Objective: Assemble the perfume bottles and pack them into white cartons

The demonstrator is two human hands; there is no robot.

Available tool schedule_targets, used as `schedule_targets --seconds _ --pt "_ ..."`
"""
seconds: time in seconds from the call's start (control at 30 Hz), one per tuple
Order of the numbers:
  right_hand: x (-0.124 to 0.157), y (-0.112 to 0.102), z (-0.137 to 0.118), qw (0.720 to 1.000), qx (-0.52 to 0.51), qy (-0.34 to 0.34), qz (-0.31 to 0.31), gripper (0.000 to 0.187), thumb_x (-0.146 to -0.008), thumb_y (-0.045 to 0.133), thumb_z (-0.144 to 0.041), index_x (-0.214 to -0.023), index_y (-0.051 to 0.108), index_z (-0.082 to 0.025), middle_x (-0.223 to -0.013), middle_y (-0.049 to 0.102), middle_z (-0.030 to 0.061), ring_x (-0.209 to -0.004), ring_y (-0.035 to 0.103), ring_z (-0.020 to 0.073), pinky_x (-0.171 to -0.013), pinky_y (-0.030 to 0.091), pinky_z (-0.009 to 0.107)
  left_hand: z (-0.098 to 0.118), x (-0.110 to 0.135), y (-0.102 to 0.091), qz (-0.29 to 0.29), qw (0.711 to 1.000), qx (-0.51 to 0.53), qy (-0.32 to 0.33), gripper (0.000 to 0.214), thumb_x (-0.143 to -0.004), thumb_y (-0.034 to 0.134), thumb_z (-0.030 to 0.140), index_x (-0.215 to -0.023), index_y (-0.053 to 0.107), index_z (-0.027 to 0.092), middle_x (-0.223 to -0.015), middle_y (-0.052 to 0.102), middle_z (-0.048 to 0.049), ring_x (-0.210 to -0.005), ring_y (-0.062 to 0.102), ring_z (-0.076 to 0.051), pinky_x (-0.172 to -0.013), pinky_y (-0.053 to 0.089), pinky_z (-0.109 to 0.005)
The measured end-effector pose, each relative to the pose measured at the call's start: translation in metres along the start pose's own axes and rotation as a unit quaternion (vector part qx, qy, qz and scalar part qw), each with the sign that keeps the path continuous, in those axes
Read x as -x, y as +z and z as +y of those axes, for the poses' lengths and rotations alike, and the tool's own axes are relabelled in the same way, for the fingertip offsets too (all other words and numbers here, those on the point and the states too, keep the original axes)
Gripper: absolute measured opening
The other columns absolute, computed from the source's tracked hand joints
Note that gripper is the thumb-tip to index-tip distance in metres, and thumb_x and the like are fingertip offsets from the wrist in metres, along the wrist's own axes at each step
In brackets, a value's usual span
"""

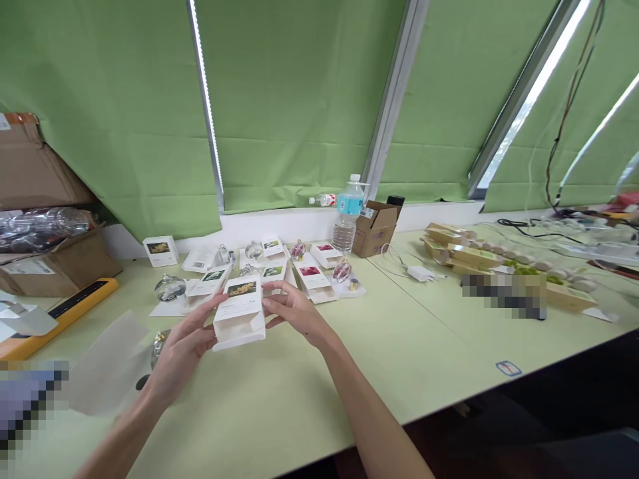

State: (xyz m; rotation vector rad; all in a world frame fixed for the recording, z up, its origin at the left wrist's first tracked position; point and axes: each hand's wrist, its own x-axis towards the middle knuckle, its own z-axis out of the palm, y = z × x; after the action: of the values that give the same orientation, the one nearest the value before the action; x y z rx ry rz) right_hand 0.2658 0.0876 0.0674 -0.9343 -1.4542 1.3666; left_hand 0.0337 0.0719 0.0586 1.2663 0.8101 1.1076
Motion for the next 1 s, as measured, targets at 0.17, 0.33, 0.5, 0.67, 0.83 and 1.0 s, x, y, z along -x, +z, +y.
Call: schedule_targets --seconds 0.17,0.33,0.5,0.67,0.83,1.0 --pt "0.001 0.0 -0.001 1.0 -0.008 -0.007 -0.009 0.051 -0.083 0.065 -0.037 -0.129 0.047 -0.028 -0.109 0.066 0.0061 -0.096 0.065 0.0213 -0.079 0.056 0.037 0.002 0.0 0.0 -0.007 0.999 0.035 0.006 0.043 -0.081 0.052 0.022 -0.123 0.059 0.028 -0.153 0.029 -0.0006 -0.115 0.053 -0.029 -0.083 0.05 -0.034" --pt "0.0 0.003 0.0 0.999 -0.032 -0.012 -0.012 0.067 -0.079 0.07 -0.035 -0.138 0.039 -0.029 -0.113 0.065 0.0074 -0.098 0.064 0.0225 -0.081 0.055 0.039 0.006 0.0 0.005 0.025 0.999 0.026 0.007 0.034 -0.083 0.058 0.036 -0.113 0.064 0.024 -0.147 0.039 -0.005 -0.112 0.056 -0.028 -0.079 0.05 -0.031" --pt "-0.002 0.008 0.002 0.999 -0.046 -0.028 0.003 0.078 -0.075 0.073 -0.034 -0.142 0.033 -0.03 -0.118 0.063 0.0089 -0.1 0.063 0.0232 -0.08 0.054 0.038 0.009 0.001 0.015 0.054 0.997 0.032 -0.04 0.05 -0.077 0.068 0.042 -0.123 0.054 0.029 -0.139 0.051 -0.0066 -0.105 0.061 -0.026 -0.074 0.049 -0.03" --pt "-0.002 0.011 0.001 0.999 -0.039 -0.025 0.008 0.072 -0.075 0.073 -0.037 -0.139 0.04 -0.027 -0.119 0.062 0.0095 -0.102 0.062 0.0237 -0.082 0.053 0.038 0.006 0.001 0.018 0.07 0.991 0.081 -0.082 0.067 -0.073 0.07 0.037 -0.135 0.045 0.028 -0.127 0.061 -0.0098 -0.104 0.062 -0.028 -0.075 0.048 -0.033" --pt "0.0 0.019 -0.001 0.999 0.0 -0.039 -0.021 0.052 -0.079 0.069 -0.04 -0.127 0.056 -0.026 -0.12 0.062 0.0077 -0.103 0.06 0.0238 -0.085 0.051 0.039 0.001 0.0 0.017 0.057 0.986 0.079 -0.132 0.061 -0.077 0.067 0.038 -0.133 0.049 0.025 -0.12 0.065 -0.0093 -0.109 0.059 -0.029 -0.081 0.046 -0.035" --pt "0.001 0.024 -0.001 0.999 0.032 -0.038 -0.017 0.052 -0.078 0.069 -0.041 -0.126 0.057 -0.026 -0.119 0.063 0.0073 -0.097 0.062 0.0227 -0.083 0.052 0.038 0.001 0.003 0.024 0.023 0.99 0.058 -0.127 0.058 -0.08 0.061 0.05 -0.131 0.051 0.026 -0.129 0.06 -0.0093 -0.114 0.056 -0.028 -0.083 0.048 -0.036"
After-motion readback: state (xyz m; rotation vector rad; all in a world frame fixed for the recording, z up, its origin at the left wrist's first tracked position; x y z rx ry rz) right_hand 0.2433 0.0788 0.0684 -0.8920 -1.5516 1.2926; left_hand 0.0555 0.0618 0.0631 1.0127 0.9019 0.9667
